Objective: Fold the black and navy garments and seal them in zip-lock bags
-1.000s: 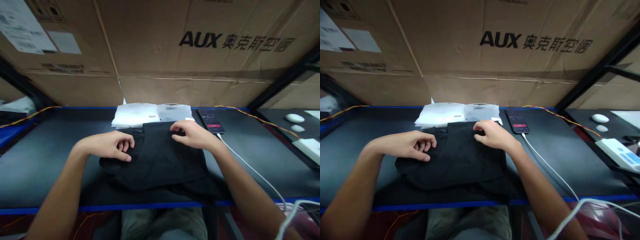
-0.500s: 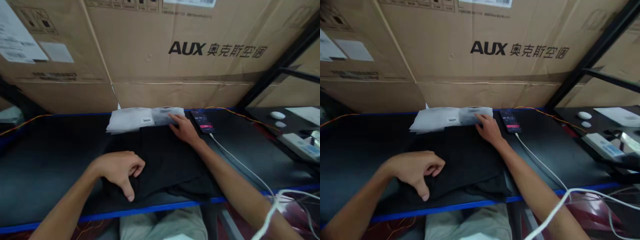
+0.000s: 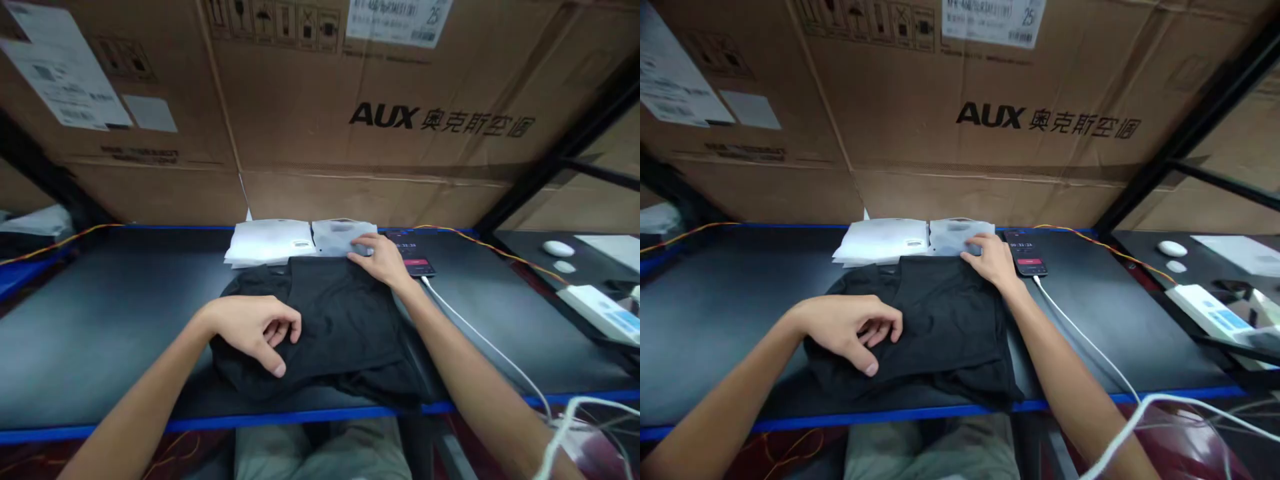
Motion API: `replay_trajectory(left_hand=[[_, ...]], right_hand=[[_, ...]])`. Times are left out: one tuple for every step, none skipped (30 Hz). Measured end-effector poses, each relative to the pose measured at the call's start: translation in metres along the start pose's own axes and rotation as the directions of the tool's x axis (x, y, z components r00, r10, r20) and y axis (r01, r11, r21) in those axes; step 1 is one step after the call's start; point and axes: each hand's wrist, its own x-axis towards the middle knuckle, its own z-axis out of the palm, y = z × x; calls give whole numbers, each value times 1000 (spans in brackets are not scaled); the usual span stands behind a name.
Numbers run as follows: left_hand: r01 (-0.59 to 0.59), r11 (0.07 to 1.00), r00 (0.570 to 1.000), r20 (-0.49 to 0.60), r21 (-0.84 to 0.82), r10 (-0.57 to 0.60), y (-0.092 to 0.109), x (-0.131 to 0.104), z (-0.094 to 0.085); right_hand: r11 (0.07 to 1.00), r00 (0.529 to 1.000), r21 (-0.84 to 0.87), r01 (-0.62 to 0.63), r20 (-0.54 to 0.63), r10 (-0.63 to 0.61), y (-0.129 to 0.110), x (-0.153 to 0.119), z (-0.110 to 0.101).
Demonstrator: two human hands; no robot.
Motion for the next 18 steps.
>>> replay_trajectory(left_hand=[[-4, 1000, 1000, -3, -4, 4, 0, 0, 0], [-6, 1000, 1000, -4, -5, 6, 0, -1, 0], [-3, 1000, 1000, -5, -4, 3, 0, -1, -1], [0, 1000, 1000, -4, -5, 0, -1, -1, -1], [1, 1000, 1000, -4, -3, -1, -1, -1, -1], [1, 1000, 1000, -4, 2, -1, -1, -2, 0], [0, 1000, 1000, -4, 8, 0, -1, -2, 0], [-4, 1000, 1000, -4, 13, 5, -2, -2, 0], [-16, 1000, 1000, -8, 17, 16, -2, -2, 0], [-34, 999, 999, -20, 21, 34, -1, -2, 1], [-54, 998, 997, -45, 20, 55, -1, -2, 0], [-79, 997, 992, -94, 7, 79, 0, -2, 0], [-107, 994, 979, -175, -16, 103, 0, -2, 0], [-138, 989, 951, -284, -47, 120, 1, -1, -1], [-173, 981, 904, -408, -84, 125, 1, -1, -3], [-215, 969, 837, -534, -123, 118, 1, 0, -4], [-266, 950, 755, -648, -161, 101, 0, 1, -6], [-318, 928, 672, -737, -193, 77, 0, 2, -7]], right_hand=[[1000, 1000, 4, -5, 17, 5, 0, 0, 3], [999, 999, 22, -26, 21, 26, -1, -1, 5], [996, 998, 61, -61, 6, 60, -1, 0, 8], [988, 994, 117, -100, -26, 104, 0, 1, 9], [975, 987, 175, -137, -63, 150, 2, 2, 10], [958, 974, 235, -166, -111, 196, 3, 4, 10], [937, 956, 300, -180, -172, 238, 6, 6, 9], [913, 928, 368, -176, -248, 278, 8, 8, 7], [885, 890, 440, -149, -331, 315, 9, 10, 3], [851, 842, 515, -100, -412, 349, 10, 12, -1], [807, 788, 590, -32, -482, 384, 10, 14, -6], [756, 740, 653, 41, -529, 416, 9, 16, -11], [704, 714, 702, 103, -545, 439, 6, 16, -16], [643, 707, 752, 147, -534, 463, 2, 16, -22], [571, 724, 804, 164, -491, 484, -3, 15, -26], [492, 762, 858, 150, -418, 496, -9, 13, -29], [410, 807, 906, 103, -317, 499, -17, 10, -32], [341, 853, 940, 27, -199, 482, -25, 7, -32]])
